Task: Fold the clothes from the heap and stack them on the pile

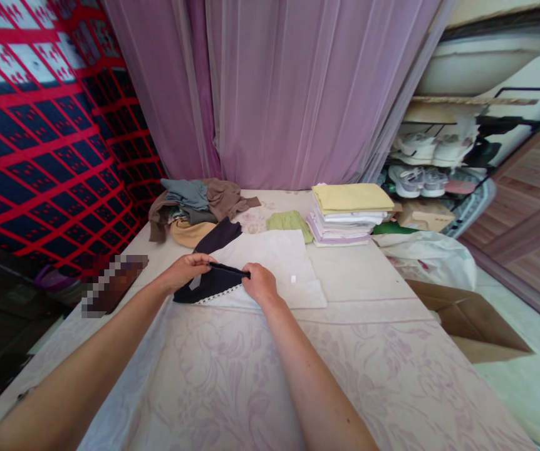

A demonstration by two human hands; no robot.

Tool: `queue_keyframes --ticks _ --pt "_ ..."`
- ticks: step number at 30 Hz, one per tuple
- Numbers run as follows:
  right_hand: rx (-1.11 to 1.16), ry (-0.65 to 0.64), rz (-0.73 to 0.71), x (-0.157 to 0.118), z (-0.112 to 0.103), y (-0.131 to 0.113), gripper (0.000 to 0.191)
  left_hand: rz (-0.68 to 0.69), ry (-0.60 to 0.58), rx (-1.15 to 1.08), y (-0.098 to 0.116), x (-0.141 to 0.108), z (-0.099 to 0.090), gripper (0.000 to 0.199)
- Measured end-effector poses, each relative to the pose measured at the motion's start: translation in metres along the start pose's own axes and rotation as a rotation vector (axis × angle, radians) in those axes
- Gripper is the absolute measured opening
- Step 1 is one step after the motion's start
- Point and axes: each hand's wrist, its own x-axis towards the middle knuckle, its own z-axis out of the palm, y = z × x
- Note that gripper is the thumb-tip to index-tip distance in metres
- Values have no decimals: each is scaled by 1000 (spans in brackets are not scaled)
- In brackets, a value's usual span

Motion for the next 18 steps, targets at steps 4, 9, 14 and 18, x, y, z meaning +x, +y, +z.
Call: queue_keyframes --ticks 4,9,14,18 --pt "7 65 -99 -9 2 -1 31 51 -93 101 3 -8 2 23" --pt "80 214 -354 -14 0 -19 58 157 -157 144 0 -8 18 27" --pt "154 191 -291 -9 0 -30 17 228 -116 348 1 -18 19 26" --pt "118 190 -201 -4 3 -29 15 194 32 818 -1 -39 2 35"
